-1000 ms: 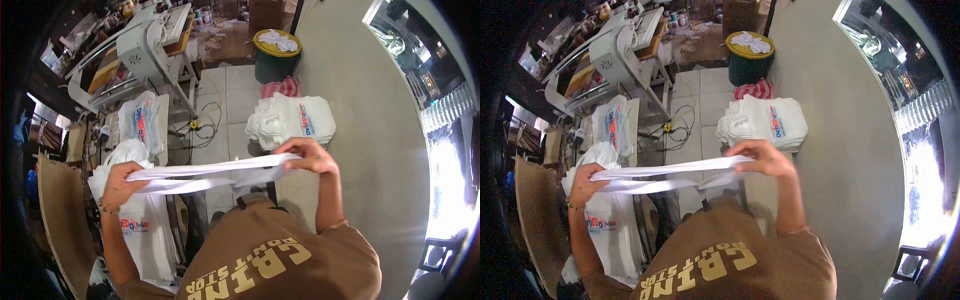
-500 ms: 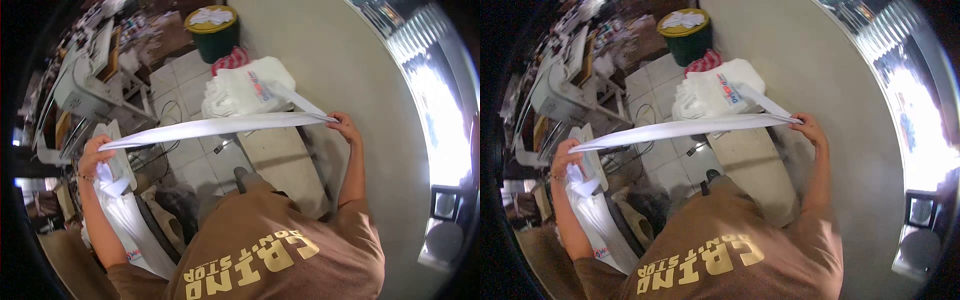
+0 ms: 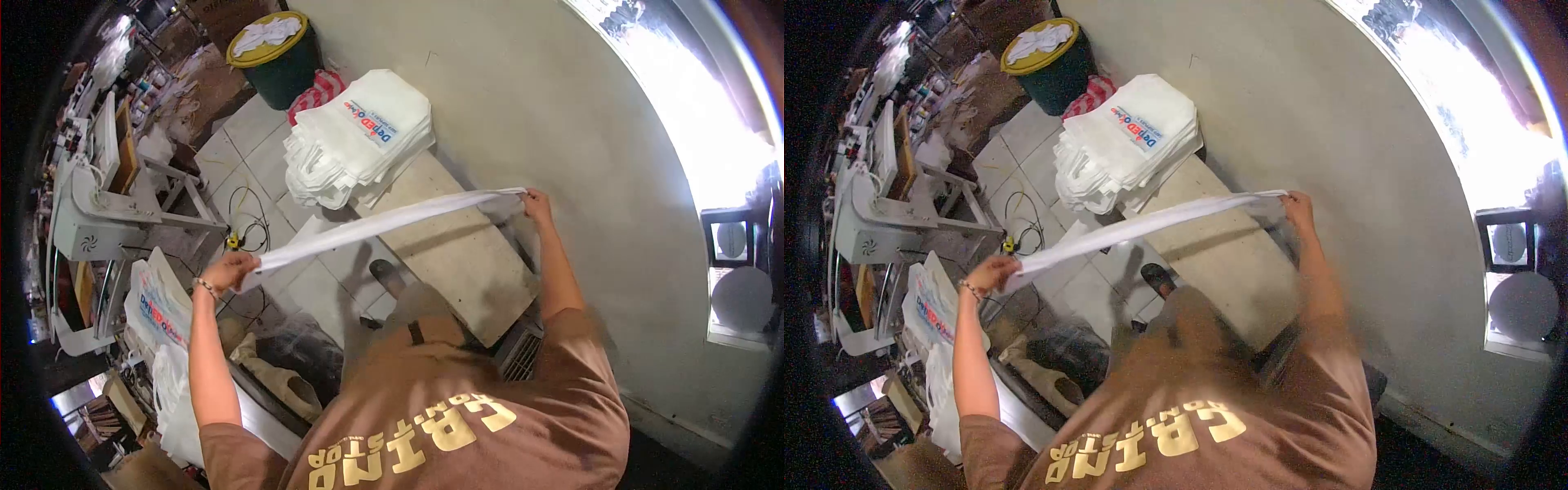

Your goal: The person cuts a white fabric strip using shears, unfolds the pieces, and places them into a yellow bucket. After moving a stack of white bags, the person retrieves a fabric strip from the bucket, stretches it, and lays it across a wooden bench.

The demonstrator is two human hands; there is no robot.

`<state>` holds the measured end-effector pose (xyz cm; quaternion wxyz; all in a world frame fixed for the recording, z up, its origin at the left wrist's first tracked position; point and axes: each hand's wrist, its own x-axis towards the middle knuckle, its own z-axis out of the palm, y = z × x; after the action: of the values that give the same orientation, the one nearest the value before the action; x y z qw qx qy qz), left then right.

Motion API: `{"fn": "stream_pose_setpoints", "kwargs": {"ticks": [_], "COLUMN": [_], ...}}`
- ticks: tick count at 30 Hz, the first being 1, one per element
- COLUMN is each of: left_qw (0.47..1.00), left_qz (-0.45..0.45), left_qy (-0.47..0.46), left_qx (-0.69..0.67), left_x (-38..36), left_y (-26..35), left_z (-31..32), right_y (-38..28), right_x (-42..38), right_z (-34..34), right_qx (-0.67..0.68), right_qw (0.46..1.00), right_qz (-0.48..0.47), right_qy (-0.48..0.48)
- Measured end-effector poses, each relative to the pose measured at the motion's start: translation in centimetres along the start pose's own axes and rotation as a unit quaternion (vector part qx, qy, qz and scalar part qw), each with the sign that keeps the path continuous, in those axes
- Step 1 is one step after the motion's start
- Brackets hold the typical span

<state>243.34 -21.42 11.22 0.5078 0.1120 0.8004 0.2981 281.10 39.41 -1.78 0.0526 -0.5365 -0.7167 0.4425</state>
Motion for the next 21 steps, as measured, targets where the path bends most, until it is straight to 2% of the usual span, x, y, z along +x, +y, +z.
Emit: {"fn": "stream_pose_setpoints", "kwargs": {"ticks": [1, 2, 4, 5, 6, 7, 8, 10, 11, 13, 14, 16, 18, 20, 21], "left_qw": [1.000, 1.000, 0.999, 1.000, 0.999, 0.998, 0.997, 0.995, 0.992, 0.996, 0.998, 0.995, 0.982, 0.985, 0.988], "left_qz": [0.000, -0.017, -0.034, -0.026, -0.017, -0.016, -0.016, -0.015, -0.005, -0.015, -0.020, -0.066, -0.060, -0.070, -0.057], "left_qy": [-0.002, -0.008, -0.014, 0.006, 0.027, 0.043, 0.057, 0.071, 0.091, 0.075, 0.061, 0.052, 0.087, 0.111, 0.093], "left_qx": [-0.004, 0.009, 0.024, -0.005, -0.032, -0.039, -0.045, -0.062, -0.084, -0.054, -0.022, -0.047, -0.154, -0.110, -0.108], "left_x": [1.5, 2.7, 6.4, 8.5, 9.8, 10.5, 11.4, 13.6, 14.9, 16.8, 17.6, 18.2, 18.4, 18.5, 18.4], "left_y": [-1.2, -2.0, -4.8, -7.5, -9.3, -9.9, -10.4, -13.5, -14.9, -17.7, -18.7, -18.8, -19.2, -18.8, -18.1], "left_z": [1.0, 2.3, 4.8, 6.2, 7.3, 8.6, 10.1, 13.3, 14.7, 17.3, 18.1, 20.1, 21.6, 22.1, 22.3], "right_y": [0.8, 1.1, 1.3, 1.7, 1.8, 1.9, 2.6, 5.7, 7.1, 9.4, 10.0, 10.4, 11.5, 13.0, 15.8], "right_x": [0.9, 1.5, 3.6, 5.0, 6.8, 9.0, 11.7, 17.0, 19.4, 23.1, 23.7, 24.1, 24.2, 26.0, 28.3], "right_z": [0.8, 1.7, 4.3, 5.6, 6.9, 8.1, 9.5, 13.2, 15.0, 18.5, 19.7, 21.8, 23.1, 24.5, 25.7], "right_qx": [0.151, 0.146, 0.348, 0.346, 0.295, 0.242, 0.243, 0.091, 0.089, 0.069, 0.066, -0.019, -0.028, -0.033, -0.010], "right_qw": [0.980, 0.981, 0.925, 0.925, 0.949, 0.968, 0.968, 0.994, 0.994, 0.988, 0.989, 0.989, 0.988, 0.986, 0.994], "right_qz": [0.120, 0.122, 0.139, 0.145, 0.101, 0.055, 0.060, -0.062, -0.056, -0.136, -0.132, -0.143, -0.150, -0.166, -0.110], "right_qy": [-0.041, -0.043, -0.058, -0.060, -0.045, -0.031, -0.032, -0.001, -0.003, -0.009, -0.014, -0.034, -0.017, 0.005, -0.012]}}
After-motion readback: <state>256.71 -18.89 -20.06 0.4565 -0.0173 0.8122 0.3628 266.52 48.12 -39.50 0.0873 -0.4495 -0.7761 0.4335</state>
